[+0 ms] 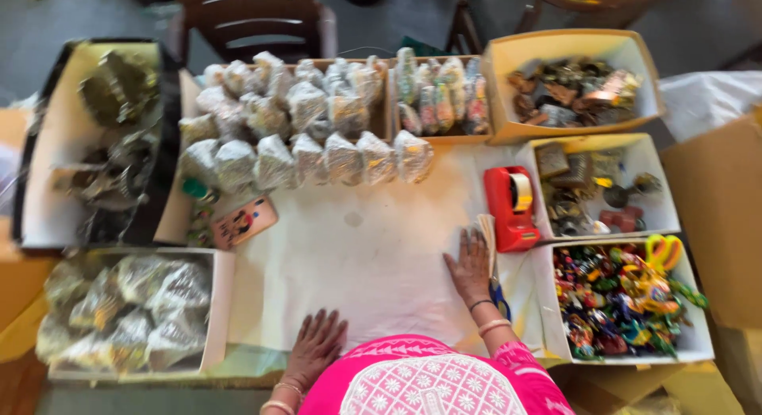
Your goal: The person wraps a silver decorative item in bubble wrap, securing it with a rubber band. They then cut a sheet of bubble wrap with scissors and wrap another silver decorative item, placing it in a box.
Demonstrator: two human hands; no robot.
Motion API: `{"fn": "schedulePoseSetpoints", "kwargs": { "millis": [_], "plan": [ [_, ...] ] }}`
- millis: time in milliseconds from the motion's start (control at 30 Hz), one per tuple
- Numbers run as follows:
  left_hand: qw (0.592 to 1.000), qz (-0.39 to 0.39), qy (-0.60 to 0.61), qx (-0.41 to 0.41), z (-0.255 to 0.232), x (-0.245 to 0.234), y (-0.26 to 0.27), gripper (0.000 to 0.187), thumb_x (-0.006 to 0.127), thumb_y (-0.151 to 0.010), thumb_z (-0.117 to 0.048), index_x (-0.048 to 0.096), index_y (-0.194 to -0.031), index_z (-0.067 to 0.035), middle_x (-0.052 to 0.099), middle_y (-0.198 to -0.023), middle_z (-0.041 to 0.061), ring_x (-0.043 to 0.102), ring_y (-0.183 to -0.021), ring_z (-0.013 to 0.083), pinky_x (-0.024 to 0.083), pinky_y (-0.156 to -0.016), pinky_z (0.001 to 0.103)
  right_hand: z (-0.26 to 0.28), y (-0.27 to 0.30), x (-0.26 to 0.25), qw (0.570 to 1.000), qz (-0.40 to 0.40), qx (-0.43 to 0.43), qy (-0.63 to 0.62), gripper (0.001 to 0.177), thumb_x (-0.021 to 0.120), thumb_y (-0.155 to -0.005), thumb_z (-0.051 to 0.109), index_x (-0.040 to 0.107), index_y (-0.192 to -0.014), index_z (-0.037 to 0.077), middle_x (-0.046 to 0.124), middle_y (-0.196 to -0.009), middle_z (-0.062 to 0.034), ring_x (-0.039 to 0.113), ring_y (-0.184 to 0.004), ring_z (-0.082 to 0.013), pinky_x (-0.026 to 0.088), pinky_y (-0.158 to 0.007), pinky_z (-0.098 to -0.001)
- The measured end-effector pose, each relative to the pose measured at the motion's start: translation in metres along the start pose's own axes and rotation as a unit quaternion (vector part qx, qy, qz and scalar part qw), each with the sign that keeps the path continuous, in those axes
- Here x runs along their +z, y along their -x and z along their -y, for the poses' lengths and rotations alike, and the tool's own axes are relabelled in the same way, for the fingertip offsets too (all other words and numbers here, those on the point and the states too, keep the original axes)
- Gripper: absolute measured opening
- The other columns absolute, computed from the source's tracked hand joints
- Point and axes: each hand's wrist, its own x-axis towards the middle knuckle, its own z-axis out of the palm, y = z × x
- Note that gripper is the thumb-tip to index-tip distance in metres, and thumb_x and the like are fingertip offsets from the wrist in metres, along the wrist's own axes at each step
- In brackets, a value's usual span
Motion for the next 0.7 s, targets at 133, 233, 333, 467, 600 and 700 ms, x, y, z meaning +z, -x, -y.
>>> {"fn": "schedulePoseSetpoints", "kwargs": {
  "millis": [133, 233, 333, 467, 600, 700],
  "plan": [
    [0.996, -0.003, 0.053, -0.076, 0.016, -0.016, 0.005, 0.046, 0.055, -0.095, -0.029, 0.056, -0.138, -0.011, 0.050, -0.146, 0.014, 0.041, -0.138, 0.0361, 0.031, -0.115, 0.048, 0.000, 0.009, -0.001, 0.999, 0.024, -0.018, 0.011, 0.077, 0.060, -0.094, 0.046, 0.037, -0.154, 0.002, 0.042, -0.152, -0.0256, 0.036, -0.143, -0.0416, 0.025, -0.122, -0.0504],
    [0.987, -0.032, 0.082, -0.133, 0.034, -0.056, -0.023, 0.023, 0.062, -0.092, -0.015, 0.065, -0.112, -0.005, 0.064, -0.116, 0.015, 0.058, -0.113, 0.0358, 0.049, -0.098, 0.044, 0.002, 0.021, 0.004, 0.999, 0.002, -0.040, -0.003, 0.068, 0.058, -0.098, 0.040, 0.039, -0.153, 0.005, 0.041, -0.153, -0.0253, 0.036, -0.143, -0.0441, 0.026, -0.124, -0.0518],
    [0.968, -0.151, 0.081, -0.186, 0.059, -0.111, -0.063, 0.009, 0.064, -0.095, -0.013, 0.063, -0.093, -0.004, 0.064, -0.088, 0.014, 0.062, -0.086, 0.0348, 0.053, -0.073, 0.046, 0.011, 0.033, 0.011, 1.000, 0.009, -0.020, 0.018, 0.067, 0.058, -0.094, 0.037, 0.040, -0.153, 0.011, 0.037, -0.157, -0.0225, 0.031, -0.143, -0.0493, 0.025, -0.118, -0.0561],
    [0.932, -0.303, 0.044, -0.193, 0.115, -0.183, -0.097, 0.009, 0.065, -0.092, -0.007, 0.067, -0.100, -0.005, 0.067, -0.097, 0.015, 0.065, -0.092, 0.0344, 0.054, -0.081, 0.045, 0.026, 0.046, 0.010, 0.999, -0.011, -0.037, 0.022, 0.065, 0.056, -0.097, 0.036, 0.038, -0.155, 0.012, 0.033, -0.159, -0.0222, 0.029, -0.145, -0.0486, 0.025, -0.119, -0.0614],
    [0.892, -0.386, 0.008, -0.235, 0.193, -0.237, -0.115, 0.007, 0.065, -0.097, -0.004, 0.070, -0.101, -0.005, 0.070, -0.102, 0.013, 0.065, -0.095, 0.0332, 0.053, -0.086, 0.044, 0.036, 0.051, 0.011, 0.998, -0.043, -0.027, 0.028, 0.063, 0.053, -0.099, 0.036, 0.037, -0.157, 0.016, 0.033, -0.162, -0.0195, 0.028, -0.149, -0.0469, 0.023, -0.121, -0.0624],
    [0.863, -0.383, -0.022, -0.330, 0.271, -0.253, -0.122, 0.008, 0.067, -0.098, -0.006, 0.072, -0.104, -0.006, 0.067, -0.096, 0.015, 0.063, -0.094, 0.0354, 0.052, -0.084, 0.045, 0.036, 0.051, 0.015, 0.999, -0.037, -0.007, 0.034, 0.063, 0.051, -0.099, 0.038, 0.036, -0.158, 0.019, 0.033, -0.162, -0.0177, 0.028, -0.149, -0.0454, 0.021, -0.121, -0.0617]
  ]
}}
